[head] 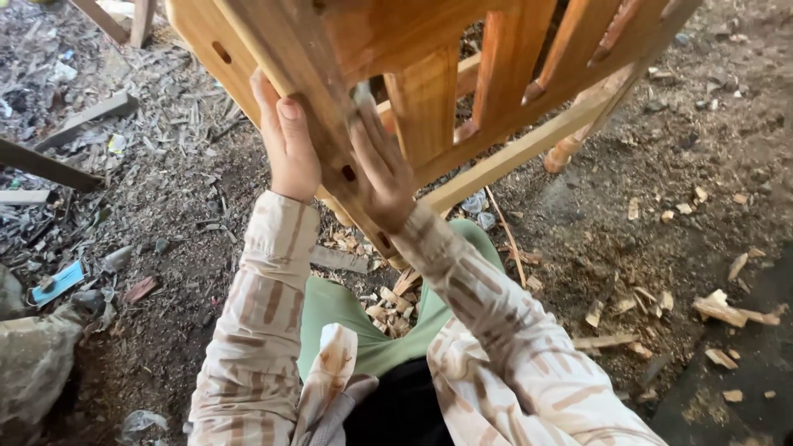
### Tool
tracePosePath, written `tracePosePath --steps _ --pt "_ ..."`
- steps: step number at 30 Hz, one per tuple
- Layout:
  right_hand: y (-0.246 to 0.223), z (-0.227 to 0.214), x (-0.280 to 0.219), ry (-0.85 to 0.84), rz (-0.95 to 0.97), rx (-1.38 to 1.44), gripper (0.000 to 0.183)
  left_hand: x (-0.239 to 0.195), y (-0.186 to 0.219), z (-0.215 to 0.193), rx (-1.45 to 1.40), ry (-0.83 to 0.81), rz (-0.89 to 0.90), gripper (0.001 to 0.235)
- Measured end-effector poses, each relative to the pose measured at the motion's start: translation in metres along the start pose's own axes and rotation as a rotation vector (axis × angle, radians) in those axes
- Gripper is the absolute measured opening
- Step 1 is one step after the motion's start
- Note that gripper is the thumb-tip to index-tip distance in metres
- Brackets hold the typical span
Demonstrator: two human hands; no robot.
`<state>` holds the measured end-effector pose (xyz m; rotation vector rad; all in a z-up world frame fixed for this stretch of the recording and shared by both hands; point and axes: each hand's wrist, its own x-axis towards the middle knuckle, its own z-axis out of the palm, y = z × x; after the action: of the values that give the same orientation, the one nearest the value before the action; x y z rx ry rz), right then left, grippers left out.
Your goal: The person sits on the ground and sands the legs and frame of a wooden chair using a sanding block. They hold the chair steady with one hand while moving the sanding block back and forth along the wood surfaces.
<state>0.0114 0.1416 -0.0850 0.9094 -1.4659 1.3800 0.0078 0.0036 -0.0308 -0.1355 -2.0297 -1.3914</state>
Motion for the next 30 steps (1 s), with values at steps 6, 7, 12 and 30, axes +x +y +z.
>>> tracePosePath --steps 6,7,12,30 --pt "0.005 -0.002 -0.023 -0.100 0.072 -0.081 0.070 0.000 0.023 0.004 -0.124 -0.057 0.175 0.069" --pt "-0.001 0.003 -0.003 0.004 0.034 -0.073 0.055 -0.001 0.021 0.005 -0.087 -0.059 0.185 0.070" --pt "0.014 -0.002 -0.039 -0.087 -0.027 -0.147 0.072 0.006 0.057 0.000 -0.149 -0.123 0.011 0.068" --pt "-0.006 -0.095 -0.003 0.172 0.569 0.033 0.035 0.010 0.076 -0.001 0.231 -0.038 0.111 0.078"
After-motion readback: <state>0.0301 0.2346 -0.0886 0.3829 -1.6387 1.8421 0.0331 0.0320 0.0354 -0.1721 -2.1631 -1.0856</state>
